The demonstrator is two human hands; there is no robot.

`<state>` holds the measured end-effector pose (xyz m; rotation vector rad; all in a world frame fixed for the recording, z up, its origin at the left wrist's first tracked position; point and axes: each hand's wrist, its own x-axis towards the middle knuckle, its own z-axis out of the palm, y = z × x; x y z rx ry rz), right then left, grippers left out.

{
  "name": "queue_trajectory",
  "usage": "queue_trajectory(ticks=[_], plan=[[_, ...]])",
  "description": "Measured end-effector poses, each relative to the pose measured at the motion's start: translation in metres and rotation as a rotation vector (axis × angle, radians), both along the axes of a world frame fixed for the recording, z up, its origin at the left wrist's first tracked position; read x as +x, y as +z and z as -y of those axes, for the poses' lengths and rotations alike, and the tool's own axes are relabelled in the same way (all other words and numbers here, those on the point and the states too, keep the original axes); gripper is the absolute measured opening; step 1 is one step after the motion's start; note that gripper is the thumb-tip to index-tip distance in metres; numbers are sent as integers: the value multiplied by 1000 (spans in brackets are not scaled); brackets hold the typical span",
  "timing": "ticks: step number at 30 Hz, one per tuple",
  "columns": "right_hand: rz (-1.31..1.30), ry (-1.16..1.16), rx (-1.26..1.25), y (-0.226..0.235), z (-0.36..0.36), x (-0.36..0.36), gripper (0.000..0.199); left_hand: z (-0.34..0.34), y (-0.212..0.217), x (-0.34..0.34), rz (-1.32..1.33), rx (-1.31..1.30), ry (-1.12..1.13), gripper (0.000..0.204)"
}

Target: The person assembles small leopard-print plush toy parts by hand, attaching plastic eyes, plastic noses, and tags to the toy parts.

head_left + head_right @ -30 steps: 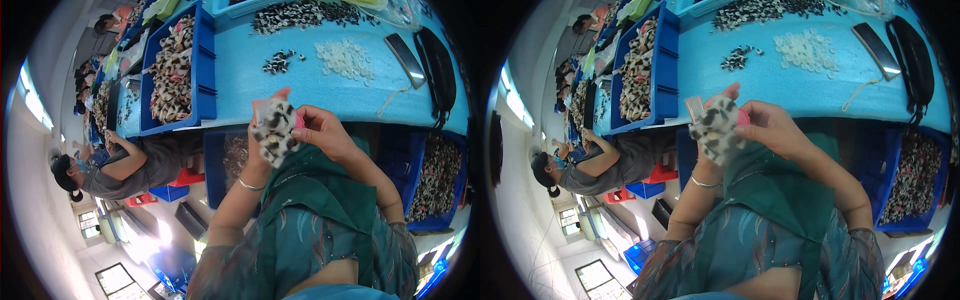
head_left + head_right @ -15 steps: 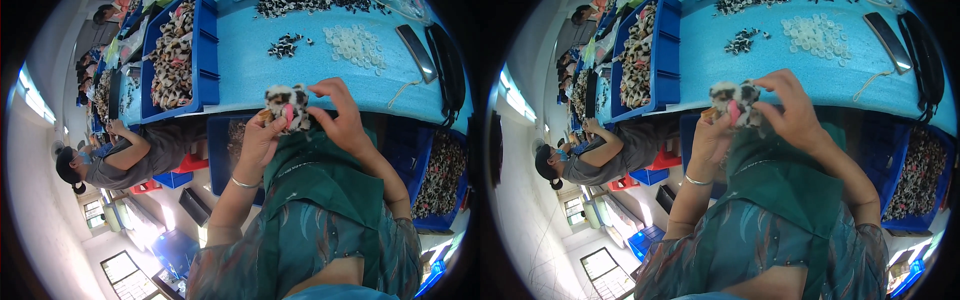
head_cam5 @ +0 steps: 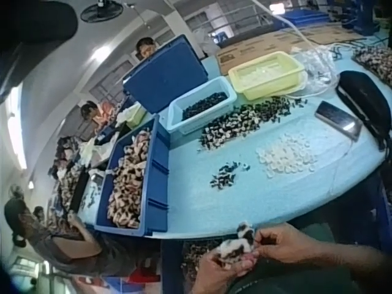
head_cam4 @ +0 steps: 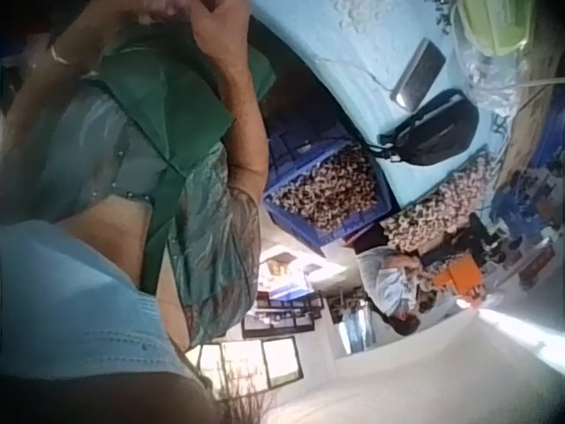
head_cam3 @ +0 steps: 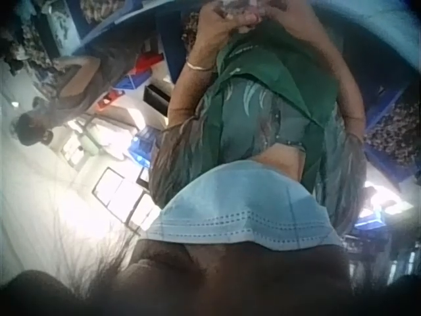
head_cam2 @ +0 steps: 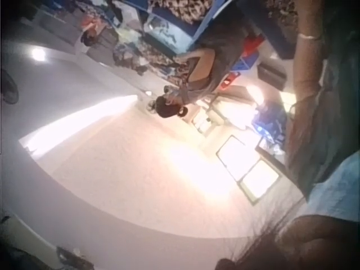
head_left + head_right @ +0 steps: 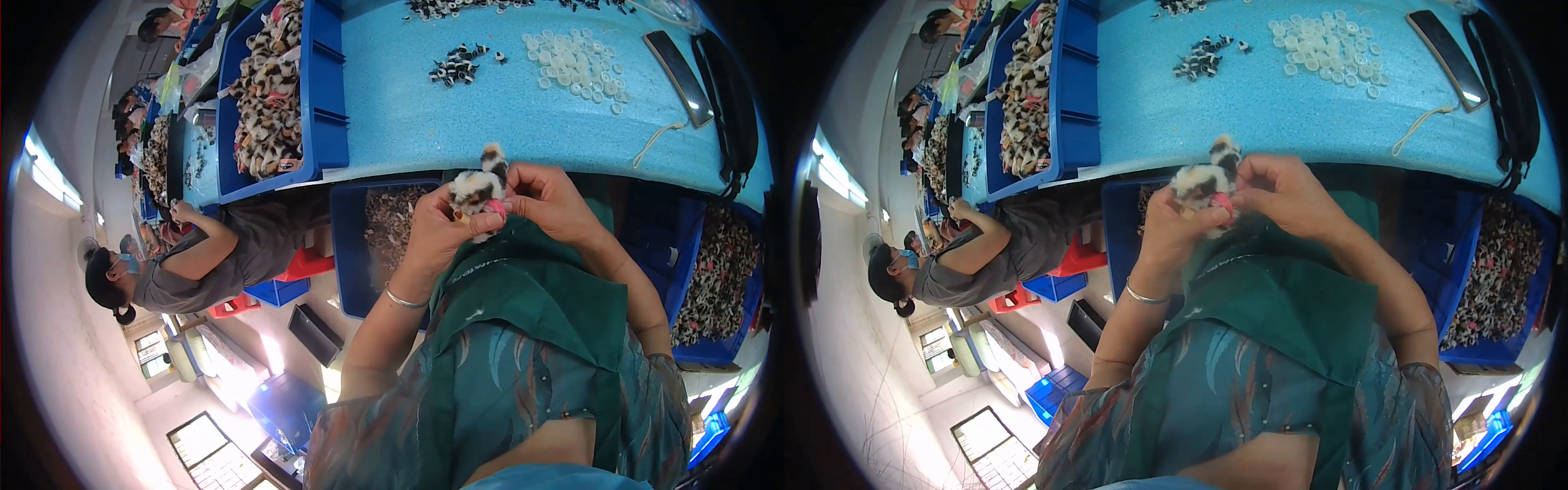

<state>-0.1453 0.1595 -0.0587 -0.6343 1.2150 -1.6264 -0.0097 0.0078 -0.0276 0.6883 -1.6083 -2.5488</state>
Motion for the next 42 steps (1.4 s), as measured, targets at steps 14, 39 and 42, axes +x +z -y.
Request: queue_trajectory(ticks=[14, 39, 42], plan=[[-712, -134, 105, -8, 12, 16, 10, -19, -45, -13, -17, -233, 378, 23], [-543, -107, 111, -17, -4, 12, 6, -18, -40, -2, 6, -272, 202, 27], [-704, -84, 132, -17, 2, 19, 6, -21, -56, 0, 2, -468, 332, 24]])
